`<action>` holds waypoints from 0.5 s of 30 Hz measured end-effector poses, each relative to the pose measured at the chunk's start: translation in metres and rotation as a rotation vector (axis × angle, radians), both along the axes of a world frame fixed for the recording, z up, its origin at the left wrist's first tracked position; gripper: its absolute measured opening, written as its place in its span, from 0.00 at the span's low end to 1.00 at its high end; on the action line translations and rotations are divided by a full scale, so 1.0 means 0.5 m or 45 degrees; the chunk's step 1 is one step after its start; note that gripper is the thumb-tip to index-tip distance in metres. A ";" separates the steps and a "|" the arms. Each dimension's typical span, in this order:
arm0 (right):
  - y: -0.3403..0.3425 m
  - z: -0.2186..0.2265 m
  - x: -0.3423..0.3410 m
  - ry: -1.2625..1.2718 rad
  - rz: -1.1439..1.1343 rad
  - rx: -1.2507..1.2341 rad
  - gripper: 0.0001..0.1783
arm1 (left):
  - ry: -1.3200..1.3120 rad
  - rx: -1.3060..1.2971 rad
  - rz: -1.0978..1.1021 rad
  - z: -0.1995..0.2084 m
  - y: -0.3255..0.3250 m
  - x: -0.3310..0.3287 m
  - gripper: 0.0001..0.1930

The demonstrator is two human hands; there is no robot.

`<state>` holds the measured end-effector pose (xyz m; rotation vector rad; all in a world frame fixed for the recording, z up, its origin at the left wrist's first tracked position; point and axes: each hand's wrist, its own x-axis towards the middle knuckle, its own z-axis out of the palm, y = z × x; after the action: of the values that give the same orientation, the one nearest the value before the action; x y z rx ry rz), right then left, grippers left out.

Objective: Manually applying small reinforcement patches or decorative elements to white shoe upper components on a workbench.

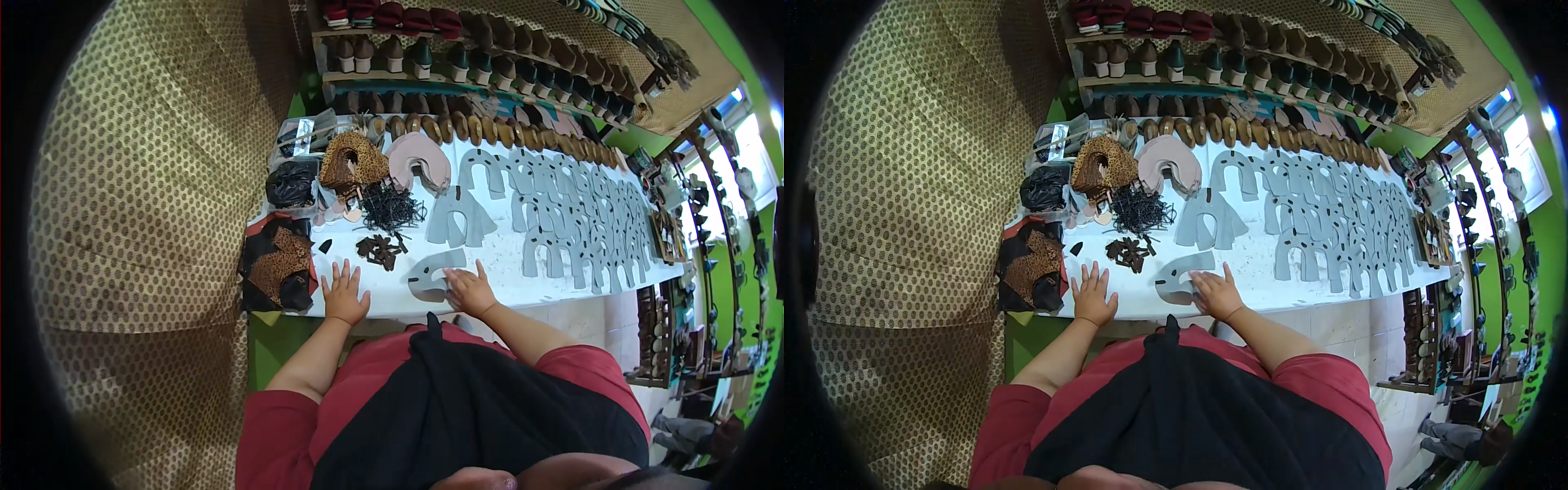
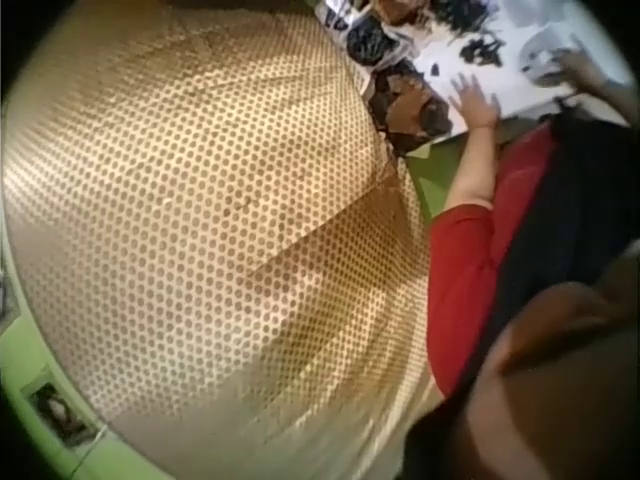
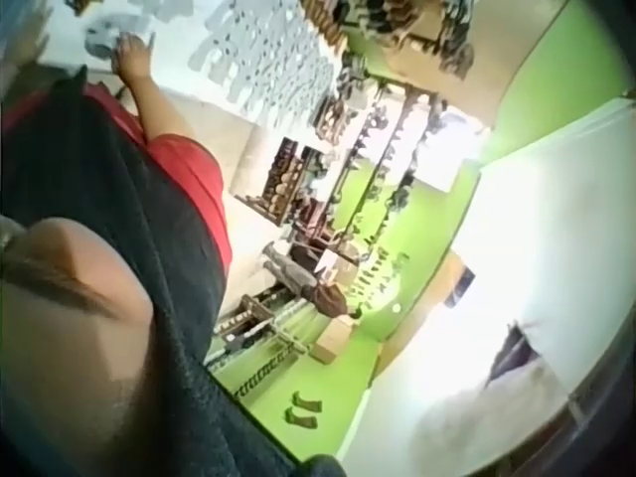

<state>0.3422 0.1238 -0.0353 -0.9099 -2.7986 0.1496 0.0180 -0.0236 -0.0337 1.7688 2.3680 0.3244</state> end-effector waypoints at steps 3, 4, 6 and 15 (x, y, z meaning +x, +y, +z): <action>-0.007 0.006 0.002 -0.042 -0.197 -0.193 0.38 | 0.000 0.000 -0.008 0.000 0.000 0.001 0.37; -0.017 0.007 -0.004 -0.043 -0.319 -0.209 0.37 | -0.006 0.013 -0.008 0.000 0.000 0.000 0.36; -0.037 -0.005 -0.009 -0.023 -0.374 -0.177 0.32 | -0.012 0.028 -0.008 -0.001 0.000 -0.001 0.36; 0.014 0.025 -0.003 0.241 -0.626 -0.676 0.13 | -0.014 0.030 -0.029 0.001 -0.002 -0.001 0.35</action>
<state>0.3409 0.1307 -0.0229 -1.5682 -2.3031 0.8728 0.0177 -0.0249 -0.0334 1.7982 2.3441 0.3595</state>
